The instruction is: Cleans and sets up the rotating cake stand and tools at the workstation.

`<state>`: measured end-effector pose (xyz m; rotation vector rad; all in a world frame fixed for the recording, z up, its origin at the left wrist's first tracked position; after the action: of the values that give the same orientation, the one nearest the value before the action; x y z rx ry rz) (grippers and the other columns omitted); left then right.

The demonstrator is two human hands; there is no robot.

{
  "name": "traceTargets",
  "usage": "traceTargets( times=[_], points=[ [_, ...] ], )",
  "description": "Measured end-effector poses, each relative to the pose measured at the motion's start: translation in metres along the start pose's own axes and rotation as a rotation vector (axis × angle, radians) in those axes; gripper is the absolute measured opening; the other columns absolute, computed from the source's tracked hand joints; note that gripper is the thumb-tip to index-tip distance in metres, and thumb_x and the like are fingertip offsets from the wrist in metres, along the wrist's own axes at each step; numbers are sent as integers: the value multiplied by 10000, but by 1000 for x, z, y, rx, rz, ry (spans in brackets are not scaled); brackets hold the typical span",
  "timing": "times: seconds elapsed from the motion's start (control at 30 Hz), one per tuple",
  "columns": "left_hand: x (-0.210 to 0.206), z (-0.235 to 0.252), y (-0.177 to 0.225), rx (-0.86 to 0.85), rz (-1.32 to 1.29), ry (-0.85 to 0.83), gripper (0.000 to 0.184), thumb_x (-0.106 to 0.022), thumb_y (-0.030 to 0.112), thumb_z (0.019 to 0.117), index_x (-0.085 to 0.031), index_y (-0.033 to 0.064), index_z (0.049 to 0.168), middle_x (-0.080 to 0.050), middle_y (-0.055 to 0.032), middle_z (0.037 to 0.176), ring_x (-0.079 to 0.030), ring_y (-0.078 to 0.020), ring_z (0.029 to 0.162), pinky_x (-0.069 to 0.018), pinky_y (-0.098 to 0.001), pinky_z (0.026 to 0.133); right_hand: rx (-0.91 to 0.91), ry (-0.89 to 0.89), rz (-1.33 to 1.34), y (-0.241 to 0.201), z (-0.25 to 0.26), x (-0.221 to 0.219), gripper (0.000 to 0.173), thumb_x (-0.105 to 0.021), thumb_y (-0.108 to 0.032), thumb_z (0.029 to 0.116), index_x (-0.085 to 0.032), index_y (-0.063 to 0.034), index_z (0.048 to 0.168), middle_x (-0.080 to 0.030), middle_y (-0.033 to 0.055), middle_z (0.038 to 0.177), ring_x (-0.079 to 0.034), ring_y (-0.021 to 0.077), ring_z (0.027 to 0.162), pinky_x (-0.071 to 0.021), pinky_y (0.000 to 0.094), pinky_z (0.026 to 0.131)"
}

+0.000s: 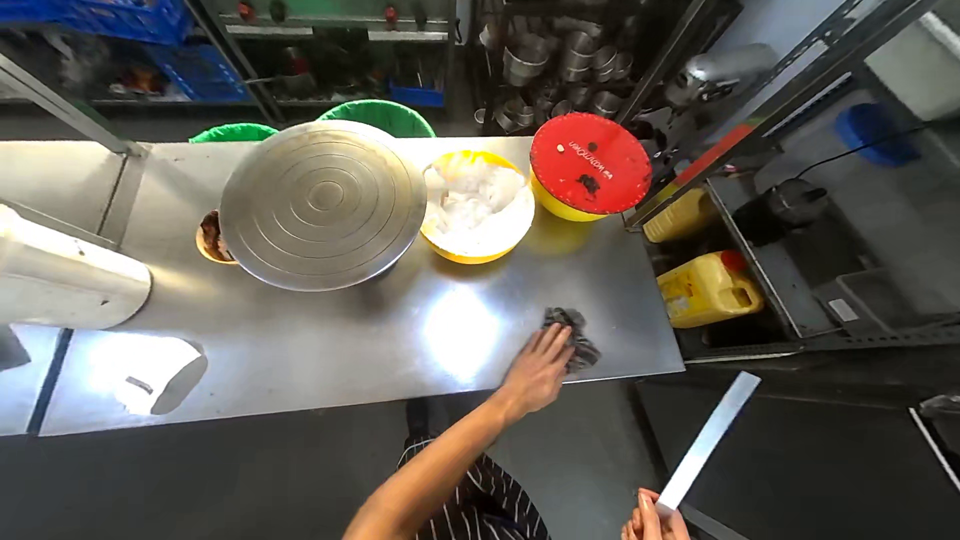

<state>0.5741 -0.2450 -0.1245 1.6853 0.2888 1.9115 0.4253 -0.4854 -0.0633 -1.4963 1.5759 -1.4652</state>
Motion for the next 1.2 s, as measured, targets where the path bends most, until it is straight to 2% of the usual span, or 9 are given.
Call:
traceTargets(
  times=[0.17, 0.3, 0.43, 0.7, 0.8, 0.9, 1.0, 1.1, 1.2],
  points=[
    [111, -167, -104, 288, 225, 181, 444, -446, 265, 1053, -585, 128, 1452, -410, -140, 1610, -343, -331, 1514, -304, -551, 1229, 56, -105, 23, -7, 16, -48, 125, -527, -75, 1013, -599, 10, 1070, -522, -82, 594, -504, 8, 447, -476, 179, 429],
    [169, -264, -178, 598, 326, 285, 555, -317, 323, 1063, -540, 9, 1462, -351, -311, 1588, -296, -501, 1493, -248, -636, 1211, 158, -168, -11, -20, 34, -76, 167, -583, -128, 968, -634, 1, 1060, -559, -72, 619, -518, 11, 454, -472, 179, 424],
    [134, -221, -160, 587, 281, 262, 585, -342, 343, 1053, -492, -10, 1494, -273, -335, 1614, -211, -515, 1518, -210, -634, 1225, 163, -166, -14, -22, 36, -71, 172, -590, -122, 962, -643, 6, 1064, -578, -64, 640, -532, 10, 464, -479, 172, 431],
    [-37, 10, 56, -51, 16, -67, 461, -541, 192, 1013, -565, 133, 1469, -325, -108, 1662, -227, -294, 1563, -193, -502, 1269, 127, -71, 17, -21, 30, -5, 144, -541, -91, 999, -623, 18, 1045, -549, -60, 607, -540, 25, 463, -495, 184, 436],
    [-60, 44, 82, -100, -7, -76, 530, -627, 41, 915, -599, 139, 1435, -338, -92, 1658, -239, -281, 1559, -212, -477, 1264, 235, -136, 43, -40, 30, 20, 156, -470, -75, 1010, -607, -37, 946, -627, -83, 668, -621, 37, 548, -566, 206, 529],
    [-46, 34, 68, -107, -5, -92, 534, -622, 17, 914, -606, 154, 1430, -348, -83, 1655, -254, -282, 1554, -248, -483, 1255, 260, -329, 89, -52, 31, 19, 208, -412, -109, 1049, -597, -26, 1096, -747, -35, 887, -709, 84, 679, -620, 246, 626],
    [-4, -6, 27, -24, -27, 21, 404, -608, 20, 935, -688, 139, 1312, -422, -55, 1614, -319, -262, 1530, -323, -487, 1230, 192, -392, 13, -58, 42, -2, 301, -383, -64, 1056, -492, 83, 1295, -666, -54, 742, -570, 9, 512, -493, 172, 457],
    [65, -70, -43, 174, 41, 221, 339, -608, 26, 947, -719, 112, 1255, -511, -70, 1548, -432, -287, 1466, -401, -506, 1178, 211, -443, -71, -74, 58, -30, 266, -460, -69, 1047, -554, 92, 1236, -603, -57, 658, -538, -2, 482, -471, 164, 434],
    [126, -146, -120, 422, 168, 350, 371, -548, 82, 956, -705, 96, 1292, -509, -118, 1542, -424, -337, 1466, -389, -532, 1180, 336, -573, -138, -111, 77, -65, 215, -494, -113, 1043, -603, 45, 1141, -648, -50, 706, -597, 22, 536, -528, 190, 486]
  ],
)
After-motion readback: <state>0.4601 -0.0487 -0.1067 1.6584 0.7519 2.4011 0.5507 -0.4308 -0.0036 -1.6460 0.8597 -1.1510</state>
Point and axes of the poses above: each hand's wrist, its own z-axis towards the middle knuckle, its own x-axis out of the back of the hand, y = z × x, the point moved 9 cm from there along z, towards the middle knuckle
